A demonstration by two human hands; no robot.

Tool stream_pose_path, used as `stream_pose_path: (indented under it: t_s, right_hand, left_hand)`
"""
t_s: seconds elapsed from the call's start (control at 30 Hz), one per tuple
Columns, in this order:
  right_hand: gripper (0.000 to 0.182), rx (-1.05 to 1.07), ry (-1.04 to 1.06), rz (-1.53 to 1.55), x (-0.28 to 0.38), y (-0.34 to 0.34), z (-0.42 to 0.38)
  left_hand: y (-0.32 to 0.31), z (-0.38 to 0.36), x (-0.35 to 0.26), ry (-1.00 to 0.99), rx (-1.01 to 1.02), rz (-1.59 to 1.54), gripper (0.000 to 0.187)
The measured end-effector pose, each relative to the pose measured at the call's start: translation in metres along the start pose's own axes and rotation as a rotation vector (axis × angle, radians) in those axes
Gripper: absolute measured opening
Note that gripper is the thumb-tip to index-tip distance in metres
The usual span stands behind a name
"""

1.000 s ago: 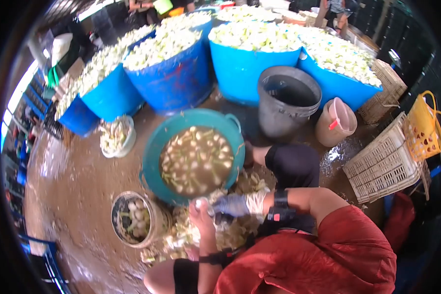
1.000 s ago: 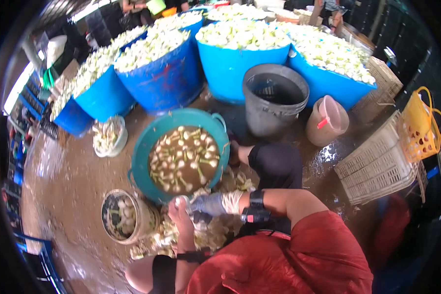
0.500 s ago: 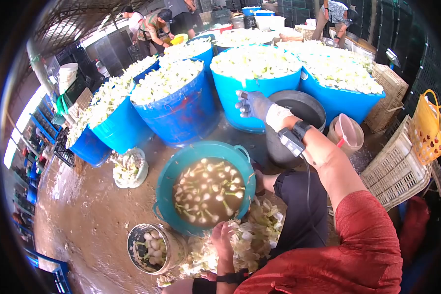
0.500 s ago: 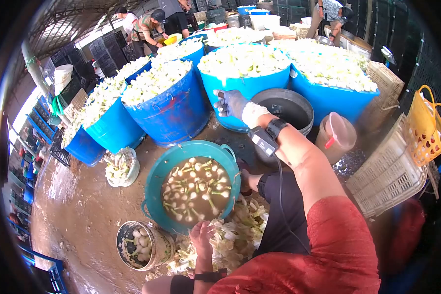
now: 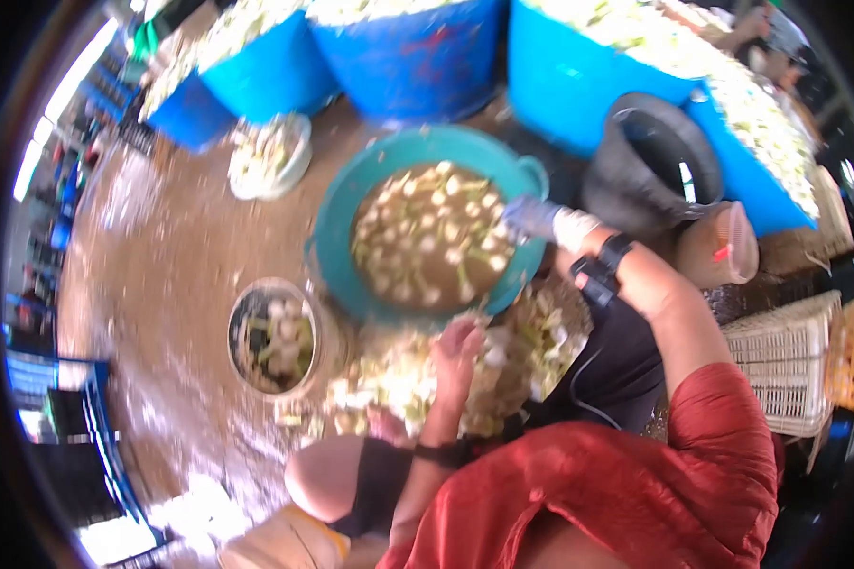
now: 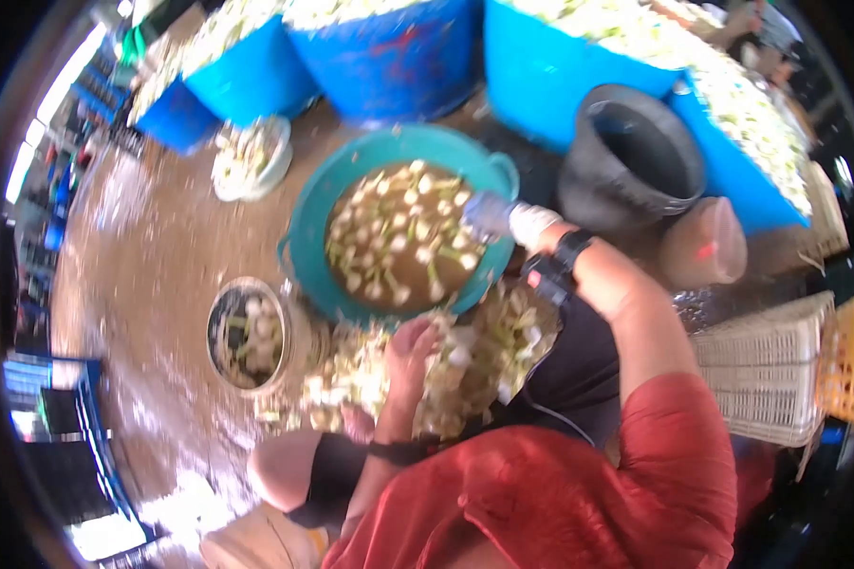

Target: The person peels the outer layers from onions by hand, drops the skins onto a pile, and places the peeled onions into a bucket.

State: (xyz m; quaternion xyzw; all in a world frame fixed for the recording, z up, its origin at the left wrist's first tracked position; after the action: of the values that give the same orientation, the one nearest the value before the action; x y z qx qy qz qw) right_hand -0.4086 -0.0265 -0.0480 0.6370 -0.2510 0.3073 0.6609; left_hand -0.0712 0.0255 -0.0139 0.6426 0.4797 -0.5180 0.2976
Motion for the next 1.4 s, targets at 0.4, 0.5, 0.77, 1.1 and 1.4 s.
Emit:
stream_pose_path:
  t_s: [0.4, 0.5, 0.77, 1.1, 1.4]
  right_hand:
    - [0.026, -0.11, -0.275, -0.323, -0.025, -0.104, 0.133]
    - [0.053, 0.109, -0.209, -0.561, 0.0, -0.141, 0.156]
    - [0.032, 0.232, -0.309, -0.441, -0.011, -0.223, 0.14]
    - [0.032, 0.187, -0.946, 1.412, 0.15, -0.16, 0.044]
    - [0.024, -0.215, 0.233, -0.186, 0.216, -0.144, -0.009]
  left_hand:
    - [0.041, 0.019, 0.008, 0.149, -0.149, 0.158, 0.035]
    - [0.05, 0.023, 0.003, 0.227, -0.2, 0.18, 0.036]
    - [0.064, 0.024, 0.01, 0.253, -0.276, 0.003, 0.03]
    - [0.065, 0.025, 0.014, -0.203, -0.496, 0.225, 0.055]
    - [0.063, 0.004, -0.014, -0.307, -0.361, -0.061, 0.057]
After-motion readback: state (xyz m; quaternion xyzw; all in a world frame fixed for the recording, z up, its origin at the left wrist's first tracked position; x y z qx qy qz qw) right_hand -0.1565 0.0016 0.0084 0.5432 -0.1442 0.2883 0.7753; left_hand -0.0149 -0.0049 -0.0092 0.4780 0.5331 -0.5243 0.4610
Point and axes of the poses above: each hand's wrist, its own z-axis towards the middle knuckle, its own y-axis out of the back of the hand, x = y × z, the point moved 1 cm from there along z, towards the middle knuckle, and after that the axes turned 13 degrees about -x, right-handed, at the moved point
